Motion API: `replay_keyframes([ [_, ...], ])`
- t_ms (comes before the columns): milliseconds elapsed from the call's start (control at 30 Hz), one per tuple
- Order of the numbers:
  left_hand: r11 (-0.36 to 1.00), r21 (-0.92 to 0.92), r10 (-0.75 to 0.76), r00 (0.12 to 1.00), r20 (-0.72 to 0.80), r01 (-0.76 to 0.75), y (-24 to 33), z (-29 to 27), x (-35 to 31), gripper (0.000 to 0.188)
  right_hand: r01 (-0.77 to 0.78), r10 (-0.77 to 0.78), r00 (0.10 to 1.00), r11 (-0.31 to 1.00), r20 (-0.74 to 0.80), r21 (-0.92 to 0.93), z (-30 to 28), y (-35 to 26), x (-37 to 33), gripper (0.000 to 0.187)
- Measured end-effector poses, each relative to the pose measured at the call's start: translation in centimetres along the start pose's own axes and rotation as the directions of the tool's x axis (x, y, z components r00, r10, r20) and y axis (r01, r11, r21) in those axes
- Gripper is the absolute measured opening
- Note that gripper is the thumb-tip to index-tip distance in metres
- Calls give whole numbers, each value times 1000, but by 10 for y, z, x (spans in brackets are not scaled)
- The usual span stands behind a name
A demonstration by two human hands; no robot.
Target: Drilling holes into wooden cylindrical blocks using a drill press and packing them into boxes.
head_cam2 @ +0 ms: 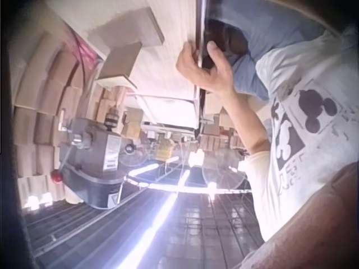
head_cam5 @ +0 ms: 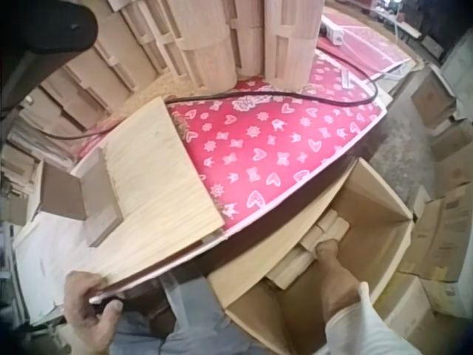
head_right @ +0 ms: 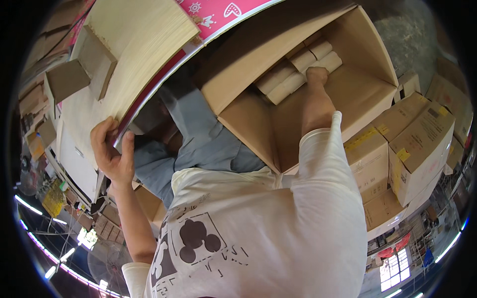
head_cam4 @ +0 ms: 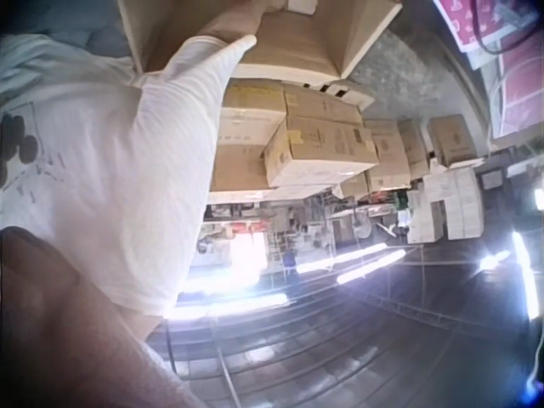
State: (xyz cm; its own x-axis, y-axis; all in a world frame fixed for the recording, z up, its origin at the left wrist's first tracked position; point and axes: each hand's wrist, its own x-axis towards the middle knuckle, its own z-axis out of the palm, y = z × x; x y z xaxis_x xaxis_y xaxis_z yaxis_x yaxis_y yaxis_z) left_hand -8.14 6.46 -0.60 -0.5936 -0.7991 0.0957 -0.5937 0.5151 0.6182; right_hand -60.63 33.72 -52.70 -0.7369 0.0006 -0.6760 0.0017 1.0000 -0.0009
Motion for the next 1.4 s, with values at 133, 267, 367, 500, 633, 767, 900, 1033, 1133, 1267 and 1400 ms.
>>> replay_keyframes([
  [133, 1000, 2, -5, 1000, -1, 5, 4, 2, 2, 55, 520, -320, 854, 552, 410, -652, -10, -9, 15, 56],
  [267, 1000, -6, -15, 999, -36, 14, 7, 7, 4, 53, -108, 129, 985, 979, -118, 171, -14, -17, -16, 55],
  [367, 1000, 24, -11, 1000, -26, 11, 9, 7, 3, 51, 36, -8, 984, 988, -179, 151, -20, -9, -50, 59],
  [500, 1000, -23, 16, 1000, -14, -16, 8, 2, 2, 48, 328, -322, 937, 945, -137, 20, 5, 0, -86, 43],
  [633, 992, -91, 80, 996, -34, -82, 7, -6, -20, 42, 737, -577, 674, 561, 460, -376, 64, -8, -87, 52],
  [767, 995, 41, -86, 996, -36, 88, -3, -17, -79, 34, 593, -552, 805, 740, 216, -318, 73, 19, -59, 69],
  [900, 927, 137, -349, 937, -20, 348, -33, -43, -155, 30, 574, -531, 784, 817, 320, -51, 49, 15, -26, 71],
  [1033, 763, -24, -641, 750, -163, 646, -73, -45, -222, 30, 925, -643, 270, -33, 717, -378, 52, 4, -43, 44],
  [1133, 668, -43, -719, 628, -299, 743, -98, -48, -292, 29, 930, -725, 185, -89, 664, -356, 58, -9, -73, 21],
  [1267, 572, -75, -766, 500, -405, 817, -141, -40, -374, 33, 936, -548, 339, 114, 765, -334, 65, -69, -76, 47],
  [1400, 286, -224, -930, 214, -297, 932, -179, -18, -440, 44, 597, -708, 349, 673, 614, 437, 47, -72, -69, 67],
])
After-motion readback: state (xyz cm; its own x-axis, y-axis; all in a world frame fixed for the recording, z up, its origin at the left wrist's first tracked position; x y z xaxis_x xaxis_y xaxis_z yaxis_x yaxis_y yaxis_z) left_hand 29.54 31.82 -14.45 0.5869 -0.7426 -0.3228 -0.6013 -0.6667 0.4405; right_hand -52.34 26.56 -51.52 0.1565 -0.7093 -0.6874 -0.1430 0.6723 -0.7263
